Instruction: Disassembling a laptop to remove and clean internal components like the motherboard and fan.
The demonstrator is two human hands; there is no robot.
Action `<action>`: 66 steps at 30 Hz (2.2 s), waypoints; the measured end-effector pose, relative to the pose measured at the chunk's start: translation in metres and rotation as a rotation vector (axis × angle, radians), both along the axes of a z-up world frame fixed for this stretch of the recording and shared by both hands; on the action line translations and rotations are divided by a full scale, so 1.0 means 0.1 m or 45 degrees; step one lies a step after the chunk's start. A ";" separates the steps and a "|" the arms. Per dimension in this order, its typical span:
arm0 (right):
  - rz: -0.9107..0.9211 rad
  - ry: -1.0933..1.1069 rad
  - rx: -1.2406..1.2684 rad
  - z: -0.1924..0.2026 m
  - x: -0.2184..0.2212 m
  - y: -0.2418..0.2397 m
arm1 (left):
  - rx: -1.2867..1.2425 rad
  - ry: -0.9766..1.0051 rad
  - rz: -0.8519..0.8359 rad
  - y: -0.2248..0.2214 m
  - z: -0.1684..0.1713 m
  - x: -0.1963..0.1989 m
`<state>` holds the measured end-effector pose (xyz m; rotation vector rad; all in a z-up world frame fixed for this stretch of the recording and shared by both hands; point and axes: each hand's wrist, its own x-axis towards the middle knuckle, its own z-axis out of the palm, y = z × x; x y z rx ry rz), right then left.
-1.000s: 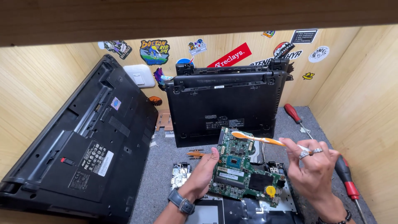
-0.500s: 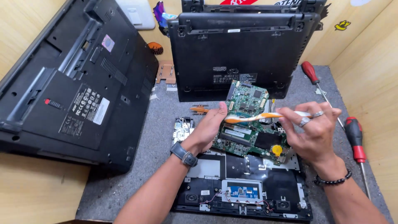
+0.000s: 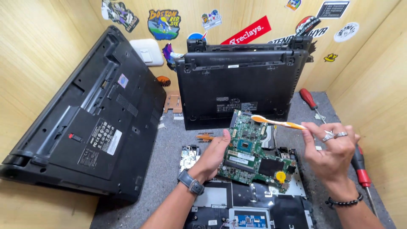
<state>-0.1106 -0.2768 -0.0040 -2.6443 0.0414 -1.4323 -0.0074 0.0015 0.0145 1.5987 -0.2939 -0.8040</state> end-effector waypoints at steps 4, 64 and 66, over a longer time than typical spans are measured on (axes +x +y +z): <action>0.337 0.083 -0.086 0.06 0.04 0.18 | 0.030 0.047 0.069 -0.04 -0.07 0.00; -0.004 -0.086 0.130 -0.05 0.01 -0.05 | 0.220 -0.211 0.202 -0.02 -0.04 -0.05; 0.072 -0.075 0.126 0.00 0.01 -0.04 | 0.070 -0.173 0.277 -0.02 -0.13 0.00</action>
